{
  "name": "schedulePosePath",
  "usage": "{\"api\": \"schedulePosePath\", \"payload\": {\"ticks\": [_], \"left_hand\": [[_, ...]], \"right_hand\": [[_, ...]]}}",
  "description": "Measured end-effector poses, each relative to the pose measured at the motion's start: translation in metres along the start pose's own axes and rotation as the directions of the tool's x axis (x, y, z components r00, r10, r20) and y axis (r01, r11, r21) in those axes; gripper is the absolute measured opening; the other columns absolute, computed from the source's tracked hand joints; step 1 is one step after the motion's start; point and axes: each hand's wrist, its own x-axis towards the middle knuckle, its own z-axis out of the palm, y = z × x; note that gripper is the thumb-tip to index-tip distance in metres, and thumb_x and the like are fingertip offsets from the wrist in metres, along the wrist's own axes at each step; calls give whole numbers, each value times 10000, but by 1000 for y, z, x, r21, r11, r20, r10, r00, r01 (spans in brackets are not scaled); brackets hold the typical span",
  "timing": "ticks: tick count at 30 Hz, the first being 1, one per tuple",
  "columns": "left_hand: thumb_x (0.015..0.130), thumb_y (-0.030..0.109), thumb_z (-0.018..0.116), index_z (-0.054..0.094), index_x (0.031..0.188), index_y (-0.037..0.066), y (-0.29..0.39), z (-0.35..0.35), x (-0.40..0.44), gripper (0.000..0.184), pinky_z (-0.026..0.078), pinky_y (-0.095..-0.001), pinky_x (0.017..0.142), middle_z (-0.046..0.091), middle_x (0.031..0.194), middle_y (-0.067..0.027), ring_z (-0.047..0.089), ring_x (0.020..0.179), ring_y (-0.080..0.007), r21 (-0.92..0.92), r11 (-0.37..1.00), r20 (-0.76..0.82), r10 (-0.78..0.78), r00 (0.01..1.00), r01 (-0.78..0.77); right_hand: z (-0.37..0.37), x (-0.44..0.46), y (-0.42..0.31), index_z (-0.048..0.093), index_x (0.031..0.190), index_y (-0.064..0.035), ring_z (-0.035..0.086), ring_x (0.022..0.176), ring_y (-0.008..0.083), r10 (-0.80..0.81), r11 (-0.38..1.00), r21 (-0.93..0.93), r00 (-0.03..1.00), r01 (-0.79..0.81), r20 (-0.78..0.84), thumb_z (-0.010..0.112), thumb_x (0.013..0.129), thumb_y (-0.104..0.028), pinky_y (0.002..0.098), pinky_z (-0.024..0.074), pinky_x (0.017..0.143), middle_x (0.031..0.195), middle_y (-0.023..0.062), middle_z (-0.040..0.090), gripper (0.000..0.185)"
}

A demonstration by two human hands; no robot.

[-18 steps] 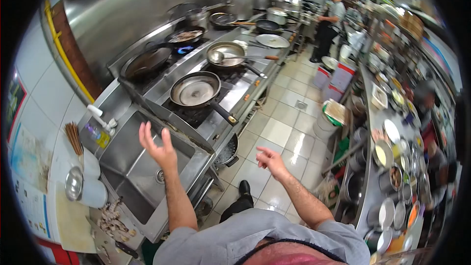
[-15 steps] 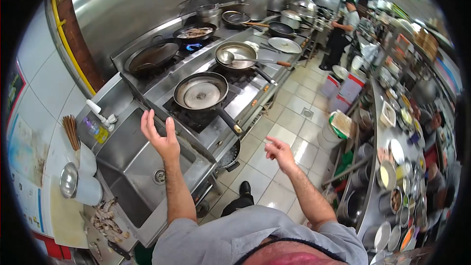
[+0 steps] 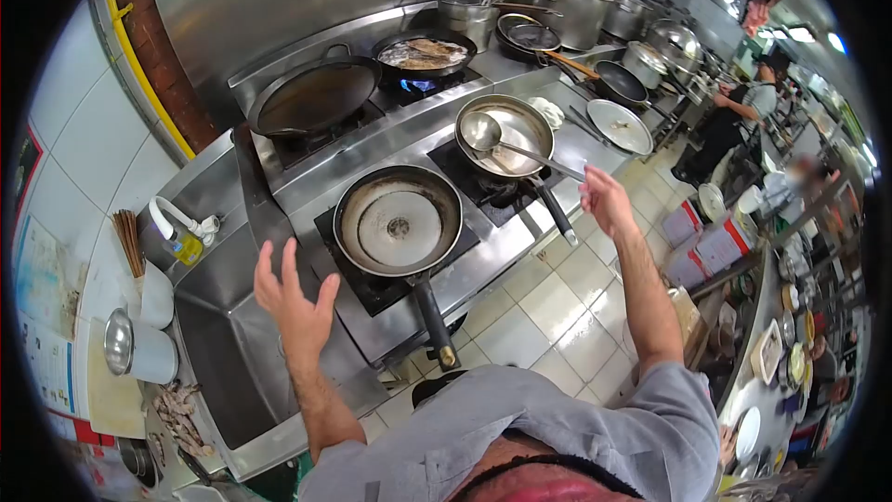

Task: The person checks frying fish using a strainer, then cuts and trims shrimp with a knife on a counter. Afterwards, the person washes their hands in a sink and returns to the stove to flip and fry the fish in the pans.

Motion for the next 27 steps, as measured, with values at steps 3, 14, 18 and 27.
{"api": "schedulePosePath", "payload": {"ticks": [3,14,18,27], "left_hand": [[734,310,700,378,1351,135,9,5,-4,718,192,-475,1047,270,1409,-164,247,1282,-356,132,988,-21,-76,997,78],[809,431,625,261,1413,184,3,34,-7,747,229,-512,1034,216,1418,-206,234,1287,-389,346,760,-390,-417,821,551],[831,480,583,256,1412,158,-19,37,-10,741,257,-494,1027,249,1388,-236,268,1268,-405,333,675,-431,-512,743,658],[834,557,521,261,1408,110,-17,37,-6,772,317,-457,1011,313,1360,-274,354,1239,-400,304,553,-394,-669,631,776]], "right_hand": [[-10,90,-16,430,1261,-12,541,538,141,11,995,98,999,-14,34,557,892,-212,245,412,466,767,58,589,439],[-44,399,-19,287,1358,-63,557,973,365,163,974,159,987,-160,-4,587,844,-446,454,480,785,1265,227,393,708],[-50,460,-15,214,1402,-91,410,1137,456,280,898,355,960,-260,-5,625,818,-430,541,390,928,1360,245,241,790],[-73,581,10,331,1195,30,575,744,329,432,657,573,868,-489,246,587,856,-377,383,531,589,959,228,506,588]]}}
